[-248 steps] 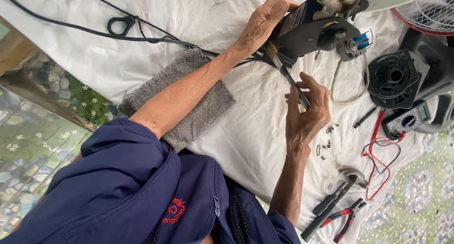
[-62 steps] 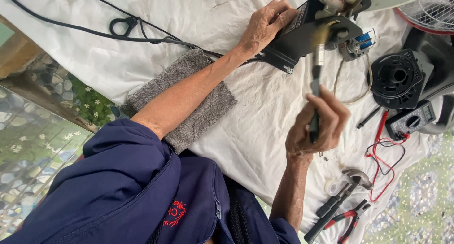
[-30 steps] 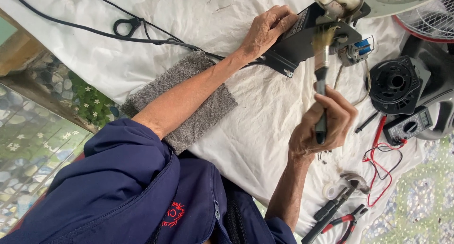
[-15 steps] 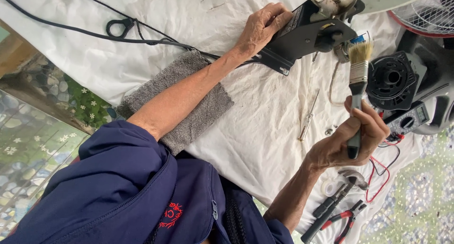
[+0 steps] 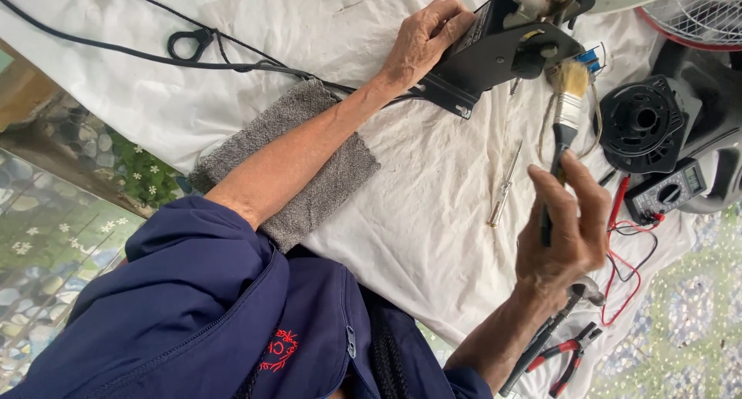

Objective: The person is cleaning a motor assembly from a fan using a brush and a small metal tool to remove dust and debris.

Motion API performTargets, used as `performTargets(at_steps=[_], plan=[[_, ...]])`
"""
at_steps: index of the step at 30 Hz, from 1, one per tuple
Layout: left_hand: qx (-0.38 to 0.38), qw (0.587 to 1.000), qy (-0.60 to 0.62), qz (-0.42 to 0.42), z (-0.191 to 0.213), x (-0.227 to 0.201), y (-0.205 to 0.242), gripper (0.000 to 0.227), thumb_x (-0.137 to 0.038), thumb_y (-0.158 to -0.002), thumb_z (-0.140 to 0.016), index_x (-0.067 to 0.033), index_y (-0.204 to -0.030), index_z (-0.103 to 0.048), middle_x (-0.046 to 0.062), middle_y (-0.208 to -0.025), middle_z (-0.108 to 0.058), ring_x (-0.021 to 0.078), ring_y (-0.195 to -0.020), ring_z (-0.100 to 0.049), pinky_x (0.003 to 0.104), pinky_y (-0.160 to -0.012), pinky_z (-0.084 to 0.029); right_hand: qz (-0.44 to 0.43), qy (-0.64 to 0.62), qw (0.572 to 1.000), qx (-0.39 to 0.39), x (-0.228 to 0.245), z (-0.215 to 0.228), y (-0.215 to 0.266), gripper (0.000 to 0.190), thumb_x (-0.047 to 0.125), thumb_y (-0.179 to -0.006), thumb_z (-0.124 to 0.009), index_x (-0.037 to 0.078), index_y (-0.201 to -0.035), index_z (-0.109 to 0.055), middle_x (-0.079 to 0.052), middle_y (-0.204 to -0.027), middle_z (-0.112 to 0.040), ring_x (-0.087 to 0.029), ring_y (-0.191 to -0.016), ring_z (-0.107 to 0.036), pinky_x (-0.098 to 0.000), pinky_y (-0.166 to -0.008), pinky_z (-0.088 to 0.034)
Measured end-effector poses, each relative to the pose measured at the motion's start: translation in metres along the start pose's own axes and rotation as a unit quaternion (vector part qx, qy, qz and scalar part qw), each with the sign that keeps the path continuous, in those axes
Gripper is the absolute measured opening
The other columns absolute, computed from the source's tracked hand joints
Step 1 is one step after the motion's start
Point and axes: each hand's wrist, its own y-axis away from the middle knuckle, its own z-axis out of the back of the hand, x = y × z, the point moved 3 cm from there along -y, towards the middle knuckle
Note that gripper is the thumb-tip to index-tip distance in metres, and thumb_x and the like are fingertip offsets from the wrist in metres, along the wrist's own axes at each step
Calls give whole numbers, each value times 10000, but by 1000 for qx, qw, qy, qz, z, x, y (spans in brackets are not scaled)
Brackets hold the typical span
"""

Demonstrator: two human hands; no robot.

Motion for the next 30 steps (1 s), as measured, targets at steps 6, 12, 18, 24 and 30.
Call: performTargets(at_steps=[6,12,18,24,30], plan=[[6,1000,-6,-6,1,-3,0,393,-507,-1036,-469,-172,-865,-582,-32,-816,-491,101,-759,-479,264,-698,-370,27,-94,994,56,11,-1,-17,111,-120,-1065,-704,-38,-1111,-763,-259,-1266,-664,-383,-1154,-710,-418,-941,-643],[2,1000,-6,-17,1,-1,0,380,-495,-1037,-482,-170,-863,-574,-32,-814,-493,105,-753,-474,270,-698,-368,-2,-76,995,57,2,3,-17,102,-128,-1096,-705,-56,-1135,-767,-277,-1286,-662,-397,-1186,-697,-462,-1024,-609],[5,1000,2,-10,1,-2,1,350,-471,-1040,-491,-178,-892,-615,-38,-843,-514,96,-768,-482,262,-705,-378,-3,-67,995,-68,-12,11,-9,50,-100,-1084,-723,-68,-1123,-721,-301,-1208,-664,-390,-1108,-692,-499,-972,-619],[3,1000,-7,-2,1,-2,0,385,-502,-1029,-477,-175,-870,-605,-37,-826,-517,98,-773,-498,256,-703,-376,-7,-86,989,-117,-14,-31,7,60,-86,-1028,-726,-42,-1069,-721,-274,-1156,-660,-354,-1037,-699,-426,-890,-633],[1,1000,-13,-16,0,1,0,412,-540,-1027,-456,-186,-874,-600,-40,-814,-505,100,-760,-483,264,-705,-369,-136,-181,959,-171,-4,-40,5,175,126,-1079,-621,-37,-1031,-664,-262,-1097,-654,-316,-959,-682,-408,-895,-612]])
